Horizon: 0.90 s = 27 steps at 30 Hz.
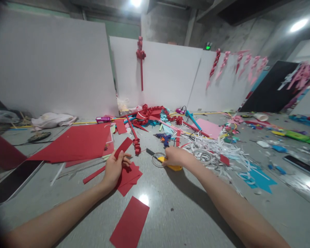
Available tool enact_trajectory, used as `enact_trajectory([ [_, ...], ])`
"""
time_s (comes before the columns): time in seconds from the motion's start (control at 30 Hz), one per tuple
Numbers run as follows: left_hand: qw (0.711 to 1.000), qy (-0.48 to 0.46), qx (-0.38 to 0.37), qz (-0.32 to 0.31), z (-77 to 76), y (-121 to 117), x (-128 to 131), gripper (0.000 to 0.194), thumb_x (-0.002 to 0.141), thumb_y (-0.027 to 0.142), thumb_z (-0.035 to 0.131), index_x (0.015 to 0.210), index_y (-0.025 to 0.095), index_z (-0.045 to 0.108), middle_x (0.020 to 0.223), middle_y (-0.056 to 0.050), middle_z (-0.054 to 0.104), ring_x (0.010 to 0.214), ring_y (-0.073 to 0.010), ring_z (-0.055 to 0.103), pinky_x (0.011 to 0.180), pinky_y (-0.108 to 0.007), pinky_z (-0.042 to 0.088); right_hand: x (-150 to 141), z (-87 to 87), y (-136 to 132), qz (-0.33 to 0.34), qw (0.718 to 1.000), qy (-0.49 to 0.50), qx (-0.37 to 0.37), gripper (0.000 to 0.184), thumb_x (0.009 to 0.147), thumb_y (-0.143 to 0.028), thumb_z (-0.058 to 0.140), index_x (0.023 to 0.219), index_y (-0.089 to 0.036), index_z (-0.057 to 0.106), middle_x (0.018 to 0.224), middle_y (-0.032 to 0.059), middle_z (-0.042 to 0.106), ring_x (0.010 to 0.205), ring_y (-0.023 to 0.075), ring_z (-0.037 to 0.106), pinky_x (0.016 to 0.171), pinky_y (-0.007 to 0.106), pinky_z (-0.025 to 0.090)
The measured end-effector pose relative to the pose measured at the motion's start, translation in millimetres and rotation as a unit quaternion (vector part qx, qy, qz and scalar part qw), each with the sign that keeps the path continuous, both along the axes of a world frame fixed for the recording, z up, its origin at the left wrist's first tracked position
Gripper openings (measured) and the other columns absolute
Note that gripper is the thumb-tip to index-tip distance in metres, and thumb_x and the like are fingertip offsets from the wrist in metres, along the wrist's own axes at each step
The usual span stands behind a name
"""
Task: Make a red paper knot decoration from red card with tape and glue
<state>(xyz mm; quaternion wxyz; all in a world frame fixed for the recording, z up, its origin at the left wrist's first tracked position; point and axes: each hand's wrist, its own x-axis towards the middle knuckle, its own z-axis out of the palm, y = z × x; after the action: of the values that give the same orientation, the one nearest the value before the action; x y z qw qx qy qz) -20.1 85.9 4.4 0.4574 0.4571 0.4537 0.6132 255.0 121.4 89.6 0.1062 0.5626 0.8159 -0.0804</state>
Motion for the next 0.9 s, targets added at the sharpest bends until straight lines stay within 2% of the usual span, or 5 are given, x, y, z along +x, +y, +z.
enact_trajectory([
  [0.23,1.000,0.013,0.003,0.010,-0.6,-1,-1,0.043,0.097,0.057,0.056,0.091,0.015,0.062,0.068,-0.005,0.070,0.054,-0.0139,0.065,0.050,-0.023,0.052,-4,8.7,-6,0.017,1.000,-0.004,-0.011,0.025,0.074,-0.034,0.073,0.058,-0.017,0.063,0.056,0.0047,0.057,0.049,0.0144,0.051,0.050,0.027,0.029],
  [0.5,1.000,0.016,0.003,0.001,3.4,-3,-1,0.042,0.096,0.056,0.057,0.089,0.014,0.062,0.065,-0.003,0.067,0.051,-0.0126,0.060,0.047,-0.022,0.050,14,17.4,-3,-0.073,0.995,-0.072,0.021,0.017,0.067,-0.029,0.075,0.072,-0.013,0.073,0.066,0.0121,0.067,0.062,0.0246,0.066,0.054,0.029,0.038],
  [0.67,1.000,0.018,0.008,0.001,1.3,-2,-1,0.041,0.095,0.055,0.058,0.090,0.015,0.062,0.068,-0.003,0.068,0.051,-0.0120,0.059,0.047,-0.022,0.049,18,17.9,-3,-0.084,0.992,-0.090,0.023,0.014,0.062,-0.023,0.080,0.069,-0.013,0.073,0.064,0.0116,0.067,0.063,0.0266,0.068,0.056,0.031,0.041],
  [0.77,1.000,0.017,0.008,-0.003,1.1,-2,0,0.040,0.095,0.055,0.059,0.090,0.015,0.061,0.069,-0.003,0.068,0.051,-0.0118,0.059,0.047,-0.022,0.049,10,18.0,-5,-0.040,0.998,-0.034,0.017,0.014,0.069,-0.028,0.079,0.072,-0.016,0.074,0.065,0.0089,0.068,0.063,0.0225,0.065,0.056,0.028,0.039],
  [0.9,1.000,0.014,0.011,-0.004,1.7,-2,0,0.037,0.094,0.053,0.060,0.092,0.016,0.057,0.081,-0.006,0.072,0.052,-0.0111,0.060,0.046,-0.022,0.049,-5,6.1,-6,0.078,0.992,0.086,-0.042,0.016,0.079,-0.035,0.074,0.081,-0.018,0.075,0.074,0.0046,0.071,0.064,0.0169,0.062,0.055,0.026,0.037],
])
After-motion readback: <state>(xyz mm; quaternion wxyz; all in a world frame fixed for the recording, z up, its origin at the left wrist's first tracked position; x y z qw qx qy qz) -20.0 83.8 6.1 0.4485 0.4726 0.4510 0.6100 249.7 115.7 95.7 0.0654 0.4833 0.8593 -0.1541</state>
